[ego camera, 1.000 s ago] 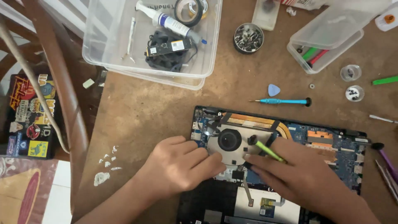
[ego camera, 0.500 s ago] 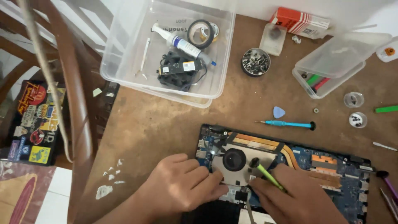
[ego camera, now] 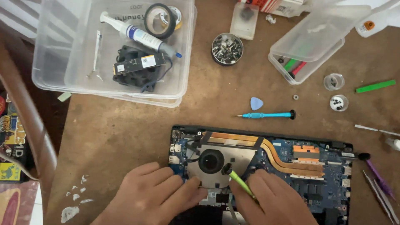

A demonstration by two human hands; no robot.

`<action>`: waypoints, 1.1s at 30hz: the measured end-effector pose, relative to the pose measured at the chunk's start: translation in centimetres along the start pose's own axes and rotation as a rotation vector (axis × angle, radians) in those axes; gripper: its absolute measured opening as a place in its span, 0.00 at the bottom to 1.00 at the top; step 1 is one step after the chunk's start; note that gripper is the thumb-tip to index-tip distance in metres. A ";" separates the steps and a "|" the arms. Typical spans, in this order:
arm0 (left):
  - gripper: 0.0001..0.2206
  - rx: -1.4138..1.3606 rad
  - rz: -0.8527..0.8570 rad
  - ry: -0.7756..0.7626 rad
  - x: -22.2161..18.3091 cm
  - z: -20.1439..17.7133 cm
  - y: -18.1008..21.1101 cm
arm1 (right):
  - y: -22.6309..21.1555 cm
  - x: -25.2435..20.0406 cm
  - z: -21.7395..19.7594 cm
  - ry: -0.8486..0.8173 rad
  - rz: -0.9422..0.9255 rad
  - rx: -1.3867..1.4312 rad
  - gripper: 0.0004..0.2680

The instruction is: Repairing a laptop by connecting internal ribbon cables and using a screwdriver to secure components on the motherboard.

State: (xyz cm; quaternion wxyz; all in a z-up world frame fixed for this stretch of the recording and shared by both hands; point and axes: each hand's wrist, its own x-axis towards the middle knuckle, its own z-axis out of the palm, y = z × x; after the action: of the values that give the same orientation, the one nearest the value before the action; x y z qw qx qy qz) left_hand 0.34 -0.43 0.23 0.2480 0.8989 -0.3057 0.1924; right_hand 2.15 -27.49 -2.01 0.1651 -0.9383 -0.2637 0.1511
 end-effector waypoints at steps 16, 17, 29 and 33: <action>0.10 0.044 0.049 0.045 0.2 0.0 -0.4 | -1.3 5.1 -4.6 -0.270 -0.070 0.035 0.08; 0.09 0.042 0.066 0.063 0.2 0.0 -0.4 | -2.4 5.9 -5.8 -0.655 0.528 0.158 0.14; 0.04 0.106 0.039 0.096 0.2 0.2 1.3 | 7.1 -3.1 -3.8 0.129 0.228 0.723 0.15; 0.04 0.118 0.023 0.073 0.6 0.7 2.4 | 6.5 -2.0 -3.7 0.039 0.158 0.596 0.10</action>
State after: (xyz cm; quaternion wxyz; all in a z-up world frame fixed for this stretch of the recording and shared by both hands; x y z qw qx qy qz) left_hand -0.64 -2.76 0.76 0.2033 0.9007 -0.2950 0.2459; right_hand 4.80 -34.66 -0.79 0.4256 -0.8689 -0.1308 0.2163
